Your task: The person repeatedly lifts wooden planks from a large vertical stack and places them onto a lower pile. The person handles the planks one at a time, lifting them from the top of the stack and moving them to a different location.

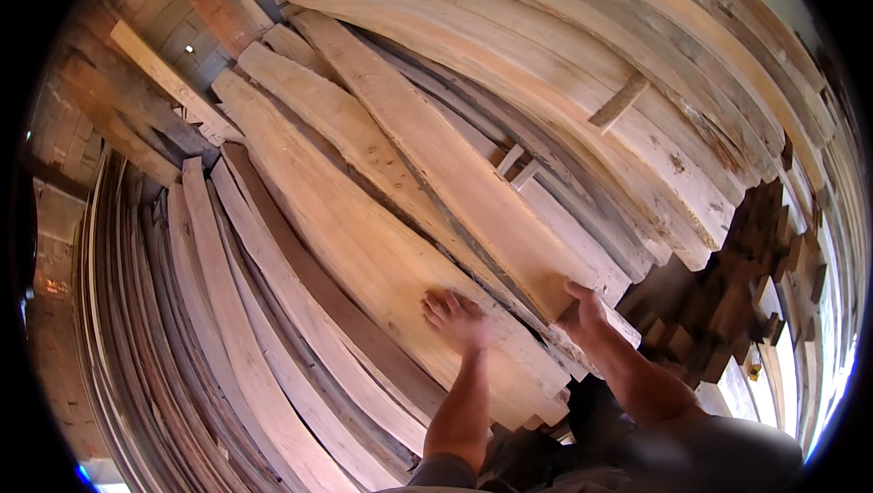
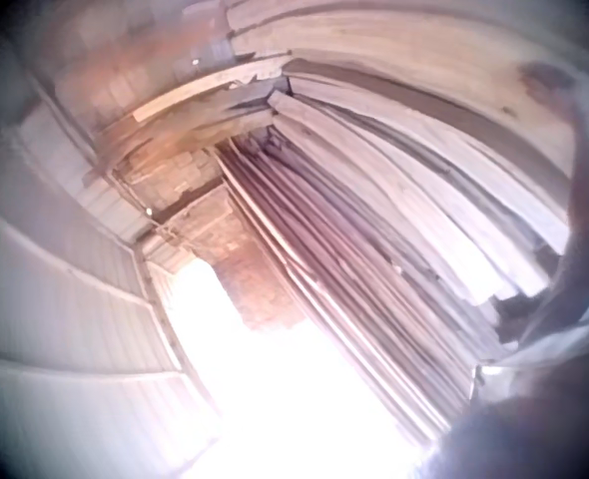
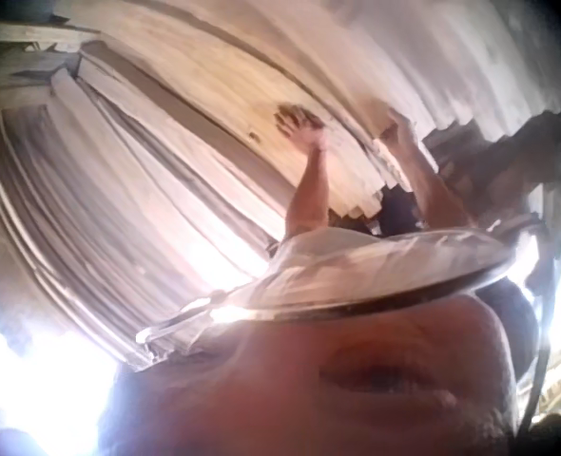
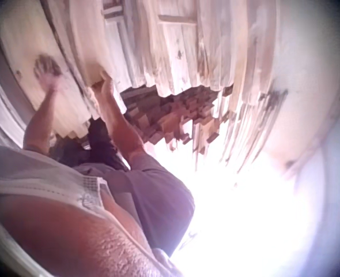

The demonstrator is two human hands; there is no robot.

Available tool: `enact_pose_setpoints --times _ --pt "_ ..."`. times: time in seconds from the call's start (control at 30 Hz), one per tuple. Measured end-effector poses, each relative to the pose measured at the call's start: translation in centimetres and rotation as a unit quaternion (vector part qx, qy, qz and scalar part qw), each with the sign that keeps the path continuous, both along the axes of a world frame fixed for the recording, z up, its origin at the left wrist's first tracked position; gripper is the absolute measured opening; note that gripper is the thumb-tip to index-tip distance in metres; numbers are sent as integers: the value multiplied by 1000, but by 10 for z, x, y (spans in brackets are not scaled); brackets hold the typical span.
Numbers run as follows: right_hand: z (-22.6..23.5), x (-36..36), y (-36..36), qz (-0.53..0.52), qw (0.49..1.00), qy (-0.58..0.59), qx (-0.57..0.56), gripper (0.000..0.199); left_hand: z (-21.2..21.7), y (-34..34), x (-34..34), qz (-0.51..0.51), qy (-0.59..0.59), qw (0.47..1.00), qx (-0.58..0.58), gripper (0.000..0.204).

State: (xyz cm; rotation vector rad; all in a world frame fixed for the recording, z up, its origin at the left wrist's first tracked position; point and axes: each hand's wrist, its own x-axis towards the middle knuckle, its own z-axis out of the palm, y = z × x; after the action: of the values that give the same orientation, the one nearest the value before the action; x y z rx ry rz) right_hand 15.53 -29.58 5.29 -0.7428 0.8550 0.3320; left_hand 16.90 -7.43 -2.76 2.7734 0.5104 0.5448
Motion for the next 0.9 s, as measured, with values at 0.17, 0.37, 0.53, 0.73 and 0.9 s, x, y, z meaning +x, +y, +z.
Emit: enact_pose_setpoints --times 0.17,0.37,0.53,0.73,0.9 --pt "8 -3 14 -15 999 -15 47 41 1 0 1 2 -13 1000 -21 34" --pt "13 -5 28 -67 996 20 53 37 -5 -2 3 -5 30 999 -28 41" --pt "28 17 11 -92 988 100 70 40 -7 -4 4 -9 48 999 3 41" --pt "38 48 -64 -51 993 99 49 43 -3 -2 5 -3 44 999 -7 44" --pt "32 37 -41 -105 986 131 -2 45 0 -3 3 -10 82 996 -42 47"
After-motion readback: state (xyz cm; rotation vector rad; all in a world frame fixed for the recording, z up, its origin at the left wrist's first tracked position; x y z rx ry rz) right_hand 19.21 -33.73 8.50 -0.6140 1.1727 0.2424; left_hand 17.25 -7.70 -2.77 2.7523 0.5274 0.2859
